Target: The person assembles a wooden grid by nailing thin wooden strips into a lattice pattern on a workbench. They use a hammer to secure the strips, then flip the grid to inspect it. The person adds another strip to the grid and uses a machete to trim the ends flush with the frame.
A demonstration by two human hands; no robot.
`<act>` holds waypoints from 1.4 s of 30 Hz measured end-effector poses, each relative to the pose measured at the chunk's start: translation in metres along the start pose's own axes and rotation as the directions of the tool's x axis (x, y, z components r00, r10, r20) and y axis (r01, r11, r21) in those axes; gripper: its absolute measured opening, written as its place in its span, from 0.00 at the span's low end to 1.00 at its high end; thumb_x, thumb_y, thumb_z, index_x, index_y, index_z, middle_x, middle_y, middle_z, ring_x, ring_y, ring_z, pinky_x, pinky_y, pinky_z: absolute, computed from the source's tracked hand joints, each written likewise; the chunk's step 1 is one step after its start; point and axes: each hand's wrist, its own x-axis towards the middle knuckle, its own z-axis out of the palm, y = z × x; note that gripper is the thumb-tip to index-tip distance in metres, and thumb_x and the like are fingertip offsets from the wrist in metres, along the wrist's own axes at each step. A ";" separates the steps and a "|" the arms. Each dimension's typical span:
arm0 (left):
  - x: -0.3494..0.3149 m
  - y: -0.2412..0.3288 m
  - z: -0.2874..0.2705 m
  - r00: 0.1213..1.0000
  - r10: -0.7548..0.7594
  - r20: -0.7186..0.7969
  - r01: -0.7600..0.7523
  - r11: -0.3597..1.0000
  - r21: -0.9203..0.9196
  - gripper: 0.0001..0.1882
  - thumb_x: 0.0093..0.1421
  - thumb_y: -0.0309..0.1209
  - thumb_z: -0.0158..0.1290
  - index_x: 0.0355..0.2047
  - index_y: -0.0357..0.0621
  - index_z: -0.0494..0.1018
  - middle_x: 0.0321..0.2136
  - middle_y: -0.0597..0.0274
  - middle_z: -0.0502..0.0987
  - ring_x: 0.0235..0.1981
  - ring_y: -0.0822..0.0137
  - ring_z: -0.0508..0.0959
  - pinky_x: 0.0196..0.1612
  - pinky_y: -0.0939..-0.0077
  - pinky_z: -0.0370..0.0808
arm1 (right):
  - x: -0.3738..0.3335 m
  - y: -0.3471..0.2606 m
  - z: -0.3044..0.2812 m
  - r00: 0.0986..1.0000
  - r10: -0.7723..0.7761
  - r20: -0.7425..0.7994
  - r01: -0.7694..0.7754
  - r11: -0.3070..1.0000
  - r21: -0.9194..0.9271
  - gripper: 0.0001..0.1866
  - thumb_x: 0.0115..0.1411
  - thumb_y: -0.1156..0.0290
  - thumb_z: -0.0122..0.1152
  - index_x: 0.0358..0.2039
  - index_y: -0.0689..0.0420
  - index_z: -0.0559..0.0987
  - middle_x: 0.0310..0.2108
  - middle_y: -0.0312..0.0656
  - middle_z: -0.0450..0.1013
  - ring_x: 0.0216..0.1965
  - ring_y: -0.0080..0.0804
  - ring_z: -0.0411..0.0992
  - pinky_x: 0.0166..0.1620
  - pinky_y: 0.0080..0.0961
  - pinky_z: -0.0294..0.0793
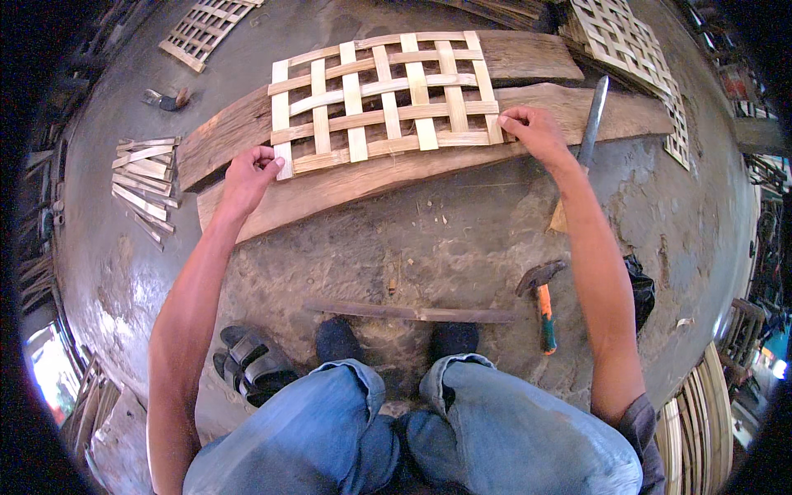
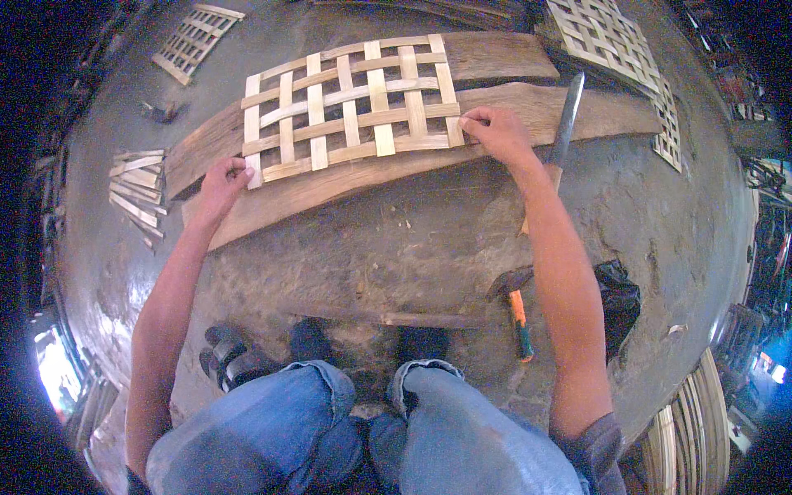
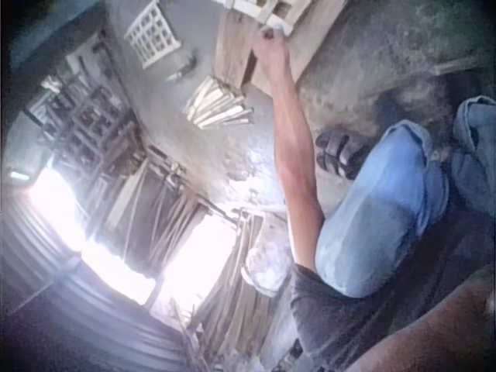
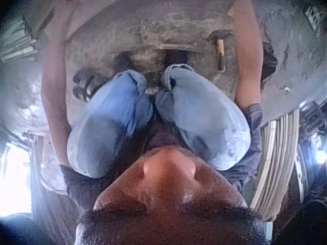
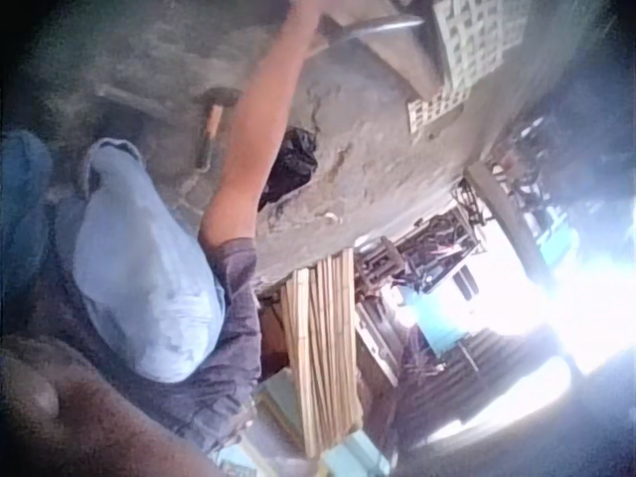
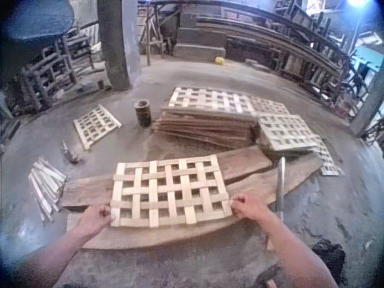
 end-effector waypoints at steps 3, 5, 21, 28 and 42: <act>-0.011 0.010 -0.001 0.999 0.023 -0.028 -0.020 0.996 0.082 0.13 0.57 0.33 0.58 0.36 0.34 0.75 0.24 0.63 0.76 0.25 0.73 0.73 0.32 0.77 0.71 | -0.003 -0.004 -0.001 1.000 0.017 0.019 -0.017 0.999 0.034 0.15 0.57 0.59 0.60 0.37 0.57 0.82 0.28 0.40 0.78 0.33 0.31 0.75 0.39 0.28 0.71; -0.016 0.014 -0.001 0.999 0.017 -0.031 -0.013 0.995 0.103 0.13 0.57 0.32 0.58 0.37 0.34 0.75 0.26 0.61 0.76 0.26 0.72 0.73 0.33 0.76 0.72 | -0.005 -0.004 -0.001 1.000 0.007 0.004 -0.007 0.997 0.081 0.15 0.56 0.60 0.60 0.38 0.55 0.82 0.30 0.42 0.79 0.34 0.34 0.76 0.40 0.30 0.72; -0.027 -0.021 -0.001 0.929 0.368 -0.036 -0.366 0.929 0.055 0.25 0.51 0.21 0.53 0.52 0.42 0.70 0.41 0.57 0.71 0.37 0.63 0.72 0.41 0.73 0.70 | -0.024 0.004 -0.021 0.910 -0.406 0.087 0.410 0.911 -0.041 0.17 0.49 0.76 0.63 0.42 0.55 0.79 0.36 0.40 0.69 0.34 0.33 0.69 0.40 0.28 0.71; -0.036 -0.015 -0.004 0.931 0.365 -0.006 -0.364 0.928 0.074 0.25 0.51 0.21 0.54 0.51 0.41 0.70 0.39 0.57 0.73 0.38 0.63 0.73 0.40 0.73 0.70 | -0.029 0.006 -0.023 0.932 -0.325 0.162 0.326 0.945 0.023 0.16 0.51 0.81 0.62 0.43 0.58 0.78 0.39 0.36 0.67 0.36 0.25 0.68 0.39 0.23 0.69; -0.039 -0.019 -0.009 0.923 0.379 0.065 -0.382 0.923 0.041 0.21 0.52 0.22 0.55 0.49 0.42 0.72 0.41 0.58 0.72 0.35 0.64 0.71 0.42 0.73 0.70 | -0.021 0.004 -0.017 0.989 -0.109 0.096 0.099 0.990 0.099 0.13 0.55 0.66 0.61 0.38 0.60 0.80 0.36 0.39 0.72 0.37 0.30 0.71 0.42 0.25 0.69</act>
